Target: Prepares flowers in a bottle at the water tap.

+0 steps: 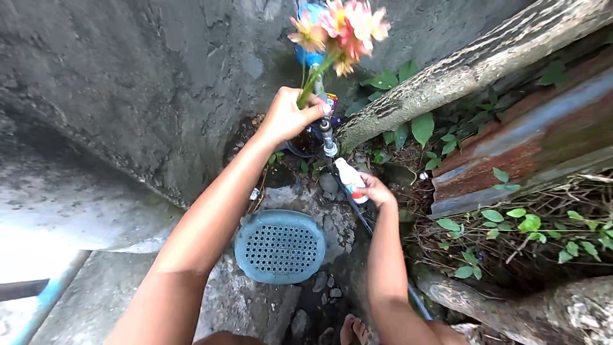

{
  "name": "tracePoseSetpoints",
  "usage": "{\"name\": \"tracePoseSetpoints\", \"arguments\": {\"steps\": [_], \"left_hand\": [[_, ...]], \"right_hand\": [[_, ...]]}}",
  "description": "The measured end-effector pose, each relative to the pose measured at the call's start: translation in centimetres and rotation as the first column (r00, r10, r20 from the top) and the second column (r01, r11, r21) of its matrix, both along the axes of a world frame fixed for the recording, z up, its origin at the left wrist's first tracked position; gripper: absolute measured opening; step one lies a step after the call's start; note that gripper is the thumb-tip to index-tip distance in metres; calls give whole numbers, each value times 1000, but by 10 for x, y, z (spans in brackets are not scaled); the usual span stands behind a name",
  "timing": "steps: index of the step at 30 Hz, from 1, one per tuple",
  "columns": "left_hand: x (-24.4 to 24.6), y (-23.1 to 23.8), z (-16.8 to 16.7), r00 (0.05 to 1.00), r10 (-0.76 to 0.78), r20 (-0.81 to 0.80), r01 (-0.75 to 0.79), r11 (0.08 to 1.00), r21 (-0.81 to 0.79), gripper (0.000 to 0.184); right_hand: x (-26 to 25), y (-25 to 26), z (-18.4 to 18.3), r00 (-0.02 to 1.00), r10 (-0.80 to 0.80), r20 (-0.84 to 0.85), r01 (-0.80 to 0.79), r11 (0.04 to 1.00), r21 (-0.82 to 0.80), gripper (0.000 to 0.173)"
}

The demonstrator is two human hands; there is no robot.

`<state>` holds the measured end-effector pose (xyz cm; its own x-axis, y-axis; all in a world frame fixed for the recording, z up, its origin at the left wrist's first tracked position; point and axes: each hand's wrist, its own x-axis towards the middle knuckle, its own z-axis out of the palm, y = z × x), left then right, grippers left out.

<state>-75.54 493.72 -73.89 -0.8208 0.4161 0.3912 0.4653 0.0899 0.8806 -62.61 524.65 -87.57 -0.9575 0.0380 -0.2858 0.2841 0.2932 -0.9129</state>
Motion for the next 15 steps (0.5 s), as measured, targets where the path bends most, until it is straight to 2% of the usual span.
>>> {"name": "tracePoseSetpoints", "arguments": {"steps": [3,5,9,15], "left_hand": [[0,1,8,994,-17,-105,-6,977,-214,26],[3,0,11,989,2,-149,-50,946,-320,30],[12,-1,20,972,32,-233,-132,895,-427,34],[27,2,37,916,-45,-399,-245,725,-644,34]], "right_hand": [[18,-51,-20,982,-70,-175,26,970,-241,63],[23,-74,-22,974,-60,-217,-11,950,-312,64],[25,-100,-15,965,-64,-255,-28,939,-342,68],[23,-106,-27,962,-105,-254,7,933,-359,74]]}}
